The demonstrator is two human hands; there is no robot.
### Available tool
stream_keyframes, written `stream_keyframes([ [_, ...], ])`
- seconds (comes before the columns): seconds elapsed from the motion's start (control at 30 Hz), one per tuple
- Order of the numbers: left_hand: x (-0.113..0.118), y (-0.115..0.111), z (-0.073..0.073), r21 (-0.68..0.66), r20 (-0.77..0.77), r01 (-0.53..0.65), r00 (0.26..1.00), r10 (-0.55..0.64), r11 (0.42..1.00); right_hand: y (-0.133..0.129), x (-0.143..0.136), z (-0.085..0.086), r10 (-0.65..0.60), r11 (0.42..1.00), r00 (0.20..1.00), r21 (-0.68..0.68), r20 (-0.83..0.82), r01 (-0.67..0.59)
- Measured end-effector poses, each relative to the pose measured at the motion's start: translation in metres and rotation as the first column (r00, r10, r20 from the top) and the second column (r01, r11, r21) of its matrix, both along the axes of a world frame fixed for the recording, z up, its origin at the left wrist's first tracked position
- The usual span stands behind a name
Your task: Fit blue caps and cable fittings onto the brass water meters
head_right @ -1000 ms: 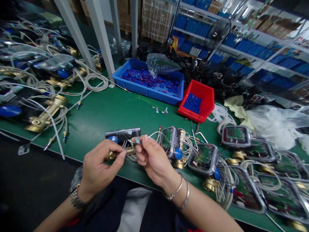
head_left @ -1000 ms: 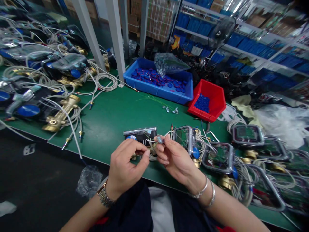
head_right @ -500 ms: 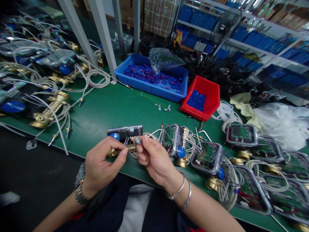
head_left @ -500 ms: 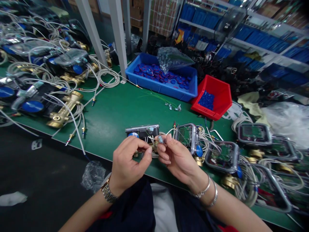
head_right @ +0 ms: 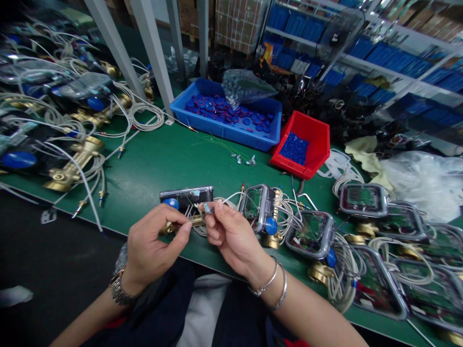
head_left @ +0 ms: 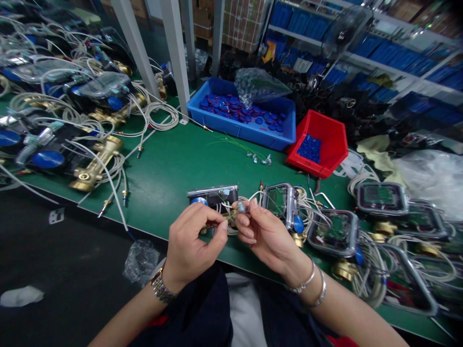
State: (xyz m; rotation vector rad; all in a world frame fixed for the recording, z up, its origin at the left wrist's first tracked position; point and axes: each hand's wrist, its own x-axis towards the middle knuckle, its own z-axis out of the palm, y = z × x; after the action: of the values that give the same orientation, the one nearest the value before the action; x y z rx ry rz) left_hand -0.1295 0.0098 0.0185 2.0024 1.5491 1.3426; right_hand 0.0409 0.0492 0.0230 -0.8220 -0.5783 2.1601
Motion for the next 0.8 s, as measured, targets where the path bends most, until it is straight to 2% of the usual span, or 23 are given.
stream_keyframes([
  [0.37,0.0004,0.0004,0.0017,-0.004,0.0,-0.006,1.0,0.006,1.0,0.001,0.0035,-0.0038,0.007,0.995,0.997,0.103,0.079,-0.015],
  [0.63,-0.0001,-0.001,0.0031,-0.012,0.005,-0.015,1.0,0.015,1.0,0.0014,0.0045,-0.0044,-0.072,0.972,0.966,0.235,0.249,0.012],
  [0.8,-0.0005,-0.0009,0.0052,-0.009,0.008,-0.013,1.0,0.013,1.0,0.001,0.0029,-0.0047,-0.065,0.96,0.947,0.279,0.314,-0.026],
])
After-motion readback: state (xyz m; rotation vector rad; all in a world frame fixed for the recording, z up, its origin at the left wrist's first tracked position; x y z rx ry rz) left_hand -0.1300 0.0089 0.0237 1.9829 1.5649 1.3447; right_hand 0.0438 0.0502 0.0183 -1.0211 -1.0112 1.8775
